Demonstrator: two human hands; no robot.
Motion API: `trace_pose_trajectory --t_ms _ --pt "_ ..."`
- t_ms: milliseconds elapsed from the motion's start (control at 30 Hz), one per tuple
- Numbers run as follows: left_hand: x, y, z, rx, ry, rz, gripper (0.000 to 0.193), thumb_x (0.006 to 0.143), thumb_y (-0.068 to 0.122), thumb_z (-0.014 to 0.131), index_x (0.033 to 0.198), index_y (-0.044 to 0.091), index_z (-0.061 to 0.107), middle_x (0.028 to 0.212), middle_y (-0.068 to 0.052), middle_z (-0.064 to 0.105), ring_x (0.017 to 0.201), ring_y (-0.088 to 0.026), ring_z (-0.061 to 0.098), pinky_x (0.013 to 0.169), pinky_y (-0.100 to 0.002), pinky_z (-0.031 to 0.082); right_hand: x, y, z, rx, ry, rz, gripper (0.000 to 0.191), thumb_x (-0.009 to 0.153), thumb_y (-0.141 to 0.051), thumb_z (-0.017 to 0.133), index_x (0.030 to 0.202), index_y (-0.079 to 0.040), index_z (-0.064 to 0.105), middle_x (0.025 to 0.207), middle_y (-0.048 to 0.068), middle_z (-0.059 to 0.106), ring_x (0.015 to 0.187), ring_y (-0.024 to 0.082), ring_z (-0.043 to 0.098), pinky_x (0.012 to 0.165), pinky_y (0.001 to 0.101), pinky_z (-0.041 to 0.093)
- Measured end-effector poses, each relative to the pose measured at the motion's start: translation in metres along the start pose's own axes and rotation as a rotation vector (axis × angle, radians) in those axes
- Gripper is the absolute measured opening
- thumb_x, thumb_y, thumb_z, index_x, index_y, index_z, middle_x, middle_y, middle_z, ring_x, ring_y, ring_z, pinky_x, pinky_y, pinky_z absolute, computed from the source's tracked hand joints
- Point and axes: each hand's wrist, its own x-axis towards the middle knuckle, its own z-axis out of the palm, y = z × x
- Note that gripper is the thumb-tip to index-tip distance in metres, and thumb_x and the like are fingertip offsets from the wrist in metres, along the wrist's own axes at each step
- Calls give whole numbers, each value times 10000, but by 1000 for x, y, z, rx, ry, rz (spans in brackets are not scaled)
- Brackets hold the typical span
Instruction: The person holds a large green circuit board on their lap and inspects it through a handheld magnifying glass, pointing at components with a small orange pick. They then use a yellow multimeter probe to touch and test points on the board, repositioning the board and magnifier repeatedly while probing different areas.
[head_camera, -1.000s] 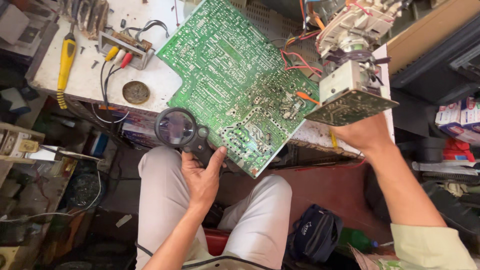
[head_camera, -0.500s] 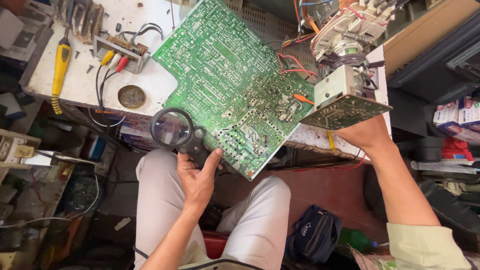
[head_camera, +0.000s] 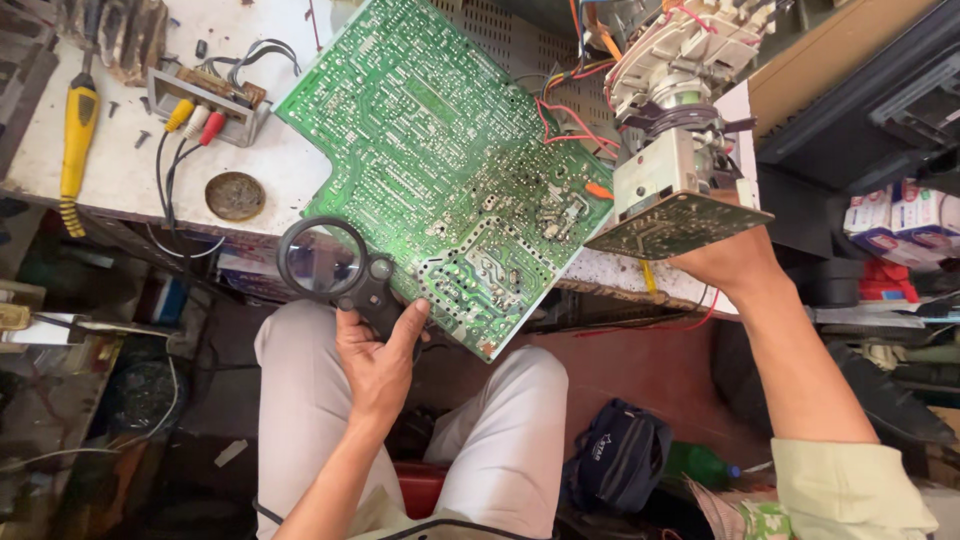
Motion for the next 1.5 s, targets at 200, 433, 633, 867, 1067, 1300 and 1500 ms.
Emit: trace_pose_trajectory --t_ms 200,433,633,867,1067,1300,1500 --pt "5 3 -2 35 -5 -29 363 884 -23 762 1182 60 572 930 -20 694 700 -70 633 593 -232 536 23 -24 42 247 116 -60 176 904 -202 790 1021 -72 771 946 82 772 842 232 733 754 391 579" --pt "3 -2 -1 8 5 -35 368 879 -24 769 1177 55 567 918 -17 694 698 -69 637 593 -226 535 16 -12 -2 -11 -8 -53 219 807 -225 799 961 -72 778 905 123 756 841 295 719 749 430 570" --pt "5 -4 -3 -6 -20 -13 353 880 -20 763 1161 55 562 908 -18 692 697 -76 644 581 -232 537 19 -31 38 326 4 137 197 908 -205 796 919 -25 719 884 112 750 846 235 732 742 396 579" --pt "6 -8 -7 22 -17 -3 326 888 -10 782 1117 53 558 902 -24 695 695 -76 632 596 -231 532 30 -60 22 313 113 92 146 941 -153 753 973 -12 733 892 97 737 805 201 731 714 358 584" --pt "6 -10 -8 8 -17 15 322 891 -4 780 1125 52 566 913 -25 699 732 -74 644 605 -229 536 11 -143 24 202 126 61 160 945 -217 719 879 -72 731 748 113 693 652 292 675 572 408 503" --pt "9 -4 -6 25 -26 25 331 889 10 778 1142 60 570 910 -18 699 723 -71 643 601 -228 532 44 -171 35 247 224 142 113 986 -200 691 930 -103 700 830 75 707 699 304 681 580 416 495" --pt "6 -4 -6 20 -22 16 322 899 14 781 1134 61 566 902 -14 693 708 -72 631 603 -228 526 33 -187 32 182 209 181 100 962 -181 689 918 -91 700 838 93 715 719 326 689 600 433 504"
